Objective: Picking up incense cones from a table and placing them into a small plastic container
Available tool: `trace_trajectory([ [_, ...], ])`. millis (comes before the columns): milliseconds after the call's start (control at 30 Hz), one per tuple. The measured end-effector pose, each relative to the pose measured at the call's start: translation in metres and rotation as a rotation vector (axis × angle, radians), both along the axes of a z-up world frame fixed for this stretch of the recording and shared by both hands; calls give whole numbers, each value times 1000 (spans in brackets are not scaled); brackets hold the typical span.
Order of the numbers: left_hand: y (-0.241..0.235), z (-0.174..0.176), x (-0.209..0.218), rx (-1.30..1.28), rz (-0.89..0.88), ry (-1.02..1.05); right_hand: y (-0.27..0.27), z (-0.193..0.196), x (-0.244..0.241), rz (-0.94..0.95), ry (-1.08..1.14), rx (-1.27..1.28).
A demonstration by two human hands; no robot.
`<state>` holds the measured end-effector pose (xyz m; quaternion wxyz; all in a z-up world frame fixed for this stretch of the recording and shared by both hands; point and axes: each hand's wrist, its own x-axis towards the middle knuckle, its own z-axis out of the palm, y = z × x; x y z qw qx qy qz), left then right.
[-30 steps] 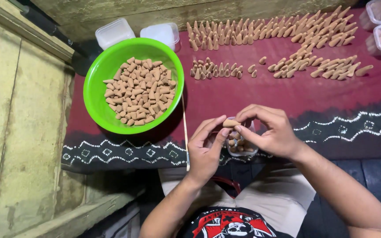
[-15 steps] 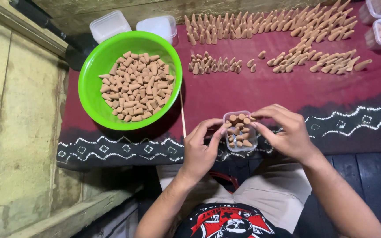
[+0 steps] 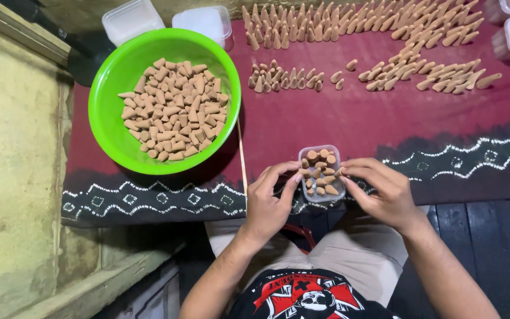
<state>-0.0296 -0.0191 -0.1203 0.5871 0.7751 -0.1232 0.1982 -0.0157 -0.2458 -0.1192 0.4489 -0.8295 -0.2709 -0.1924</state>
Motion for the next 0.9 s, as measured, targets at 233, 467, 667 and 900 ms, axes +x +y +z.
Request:
trace_trajectory([
  [233,3,0,2,-22,-13,12,4,2,4,44,-34,-54],
  [467,3,-4,3,-46,-28,17,8,7,7,75,-51,-146],
  [667,5,-5,3,-60,-42,33,5,5,4,35,-160,-392],
  [900,3,-1,3,-51,-57,23,0,-3,3,19,-223,-574],
])
